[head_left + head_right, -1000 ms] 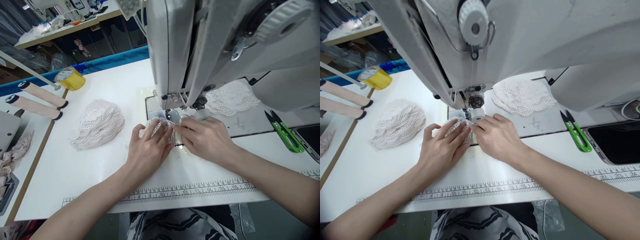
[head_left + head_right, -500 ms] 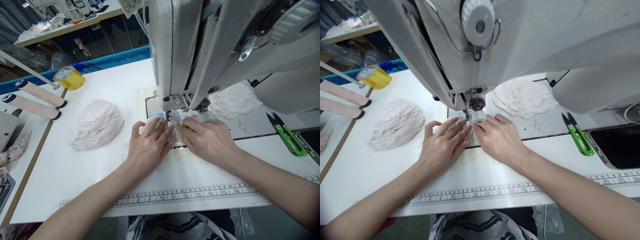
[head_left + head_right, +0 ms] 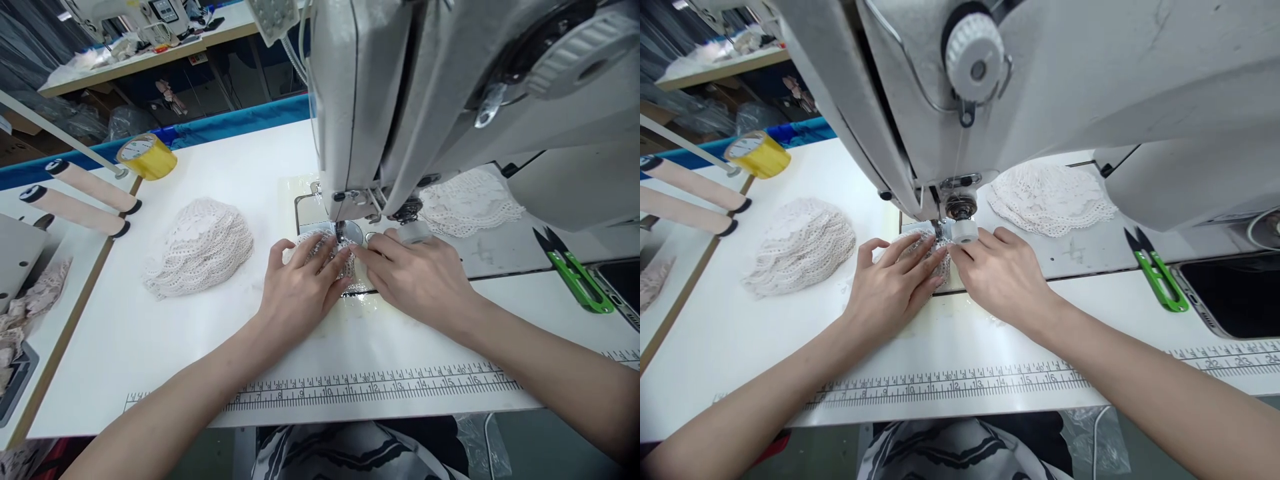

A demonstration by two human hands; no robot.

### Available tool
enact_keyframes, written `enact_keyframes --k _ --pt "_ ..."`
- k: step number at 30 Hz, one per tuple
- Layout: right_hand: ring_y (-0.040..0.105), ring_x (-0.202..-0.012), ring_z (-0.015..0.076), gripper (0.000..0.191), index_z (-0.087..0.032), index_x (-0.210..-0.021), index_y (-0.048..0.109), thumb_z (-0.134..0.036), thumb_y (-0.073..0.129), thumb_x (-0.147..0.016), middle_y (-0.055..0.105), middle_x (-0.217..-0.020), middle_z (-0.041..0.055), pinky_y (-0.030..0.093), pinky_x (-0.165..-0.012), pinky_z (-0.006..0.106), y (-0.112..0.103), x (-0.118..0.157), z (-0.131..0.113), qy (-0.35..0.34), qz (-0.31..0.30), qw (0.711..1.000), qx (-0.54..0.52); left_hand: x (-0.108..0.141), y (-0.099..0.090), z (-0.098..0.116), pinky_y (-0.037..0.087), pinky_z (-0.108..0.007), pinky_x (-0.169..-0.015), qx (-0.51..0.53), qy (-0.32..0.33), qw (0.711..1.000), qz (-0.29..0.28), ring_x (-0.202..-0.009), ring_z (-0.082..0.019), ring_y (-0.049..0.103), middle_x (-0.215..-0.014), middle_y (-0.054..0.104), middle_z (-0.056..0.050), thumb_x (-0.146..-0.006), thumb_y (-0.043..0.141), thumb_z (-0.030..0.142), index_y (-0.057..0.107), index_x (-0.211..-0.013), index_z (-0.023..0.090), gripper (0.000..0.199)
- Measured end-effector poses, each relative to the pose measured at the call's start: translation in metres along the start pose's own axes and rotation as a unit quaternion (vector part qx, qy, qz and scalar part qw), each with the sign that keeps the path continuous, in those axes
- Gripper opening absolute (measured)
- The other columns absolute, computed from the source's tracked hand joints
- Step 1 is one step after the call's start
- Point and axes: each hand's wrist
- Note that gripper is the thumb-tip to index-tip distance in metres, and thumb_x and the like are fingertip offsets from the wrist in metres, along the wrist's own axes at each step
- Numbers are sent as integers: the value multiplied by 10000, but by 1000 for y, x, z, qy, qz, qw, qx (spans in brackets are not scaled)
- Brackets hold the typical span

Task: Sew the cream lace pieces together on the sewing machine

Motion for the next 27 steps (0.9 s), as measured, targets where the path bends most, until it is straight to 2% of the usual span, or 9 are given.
enact_keyframes --k 7,11,14,16,18,22,25,27 --pt "554 -677 168 276 -141 -972 726 -72 475 -878 696 -768 65 304 -590 322 2 -4 1 8 1 1000 -5 -2 3 -3 349 -489 -968 -2 -9 1000 -18 -1239 -282 549 -1304 637 -88 -980 483 378 558 -1332 236 387" --pt "572 -711 176 259 -138 -1013 717 -78 506 -874 710 -804 60 328 -599 319 0 -3 3 2 33 999 -20 1 -6 -4 388 -467 -996 10 29 1000 -6 -1210 -277 562 -1274 651 -111 -948 528 409 568 -1291 174 417" --pt "592 -769 166 267 -142 -1029 697 -58 494 -877 728 -968 59 353 -615 306 -2 -1 4 -33 56 994 -88 6 -19 -2 499 -380 -812 29 43 998 -36 -991 -247 624 -1081 694 -104 -895 583 338 627 -1091 137 284" --pt "602 -813 160 273 -148 -1003 688 -38 469 -882 726 -1024 49 368 -636 299 -2 -1 3 -63 55 988 -131 8 -26 1 497 -345 -659 20 31 995 -88 -868 -240 609 -955 670 -87 -839 593 244 622 -965 143 164" --pt "608 -841 161 269 -148 -963 682 -31 455 -879 727 -992 43 379 -660 296 -1 -1 2 -71 52 983 -159 8 -28 2 467 -327 -585 -10 24 993 -112 -814 -236 587 -888 638 -74 -783 564 130 601 -889 155 115" --pt "613 -871 186 238 -127 -978 665 -77 487 -827 714 -983 69 399 -703 314 0 -3 1 -62 39 975 -209 4 -19 -2 391 -297 -528 -55 26 996 -60 -681 -191 532 -742 594 -38 -794 458 0 548 -779 174 197" --pt "619 -848 198 189 -126 -970 662 -150 524 -843 713 -962 72 411 -708 326 2 -5 0 -53 37 974 -218 -1 -13 -7 379 -275 -541 30 -55 997 -40 -645 -163 515 -710 582 -13 -847 394 17 525 -790 184 220" --pt "625 -811 180 146 -147 -913 673 -149 529 -893 723 -901 46 413 -689 310 5 -7 0 -43 57 975 -210 -5 -13 -10 385 -258 -556 118 -132 983 -45 -655 -148 526 -743 592 -4 -851 353 26 524 -832 189 236"
Point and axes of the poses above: each hand's wrist, its own x-axis away from the middle knuckle, its own y-axis out of the palm, z = x × y
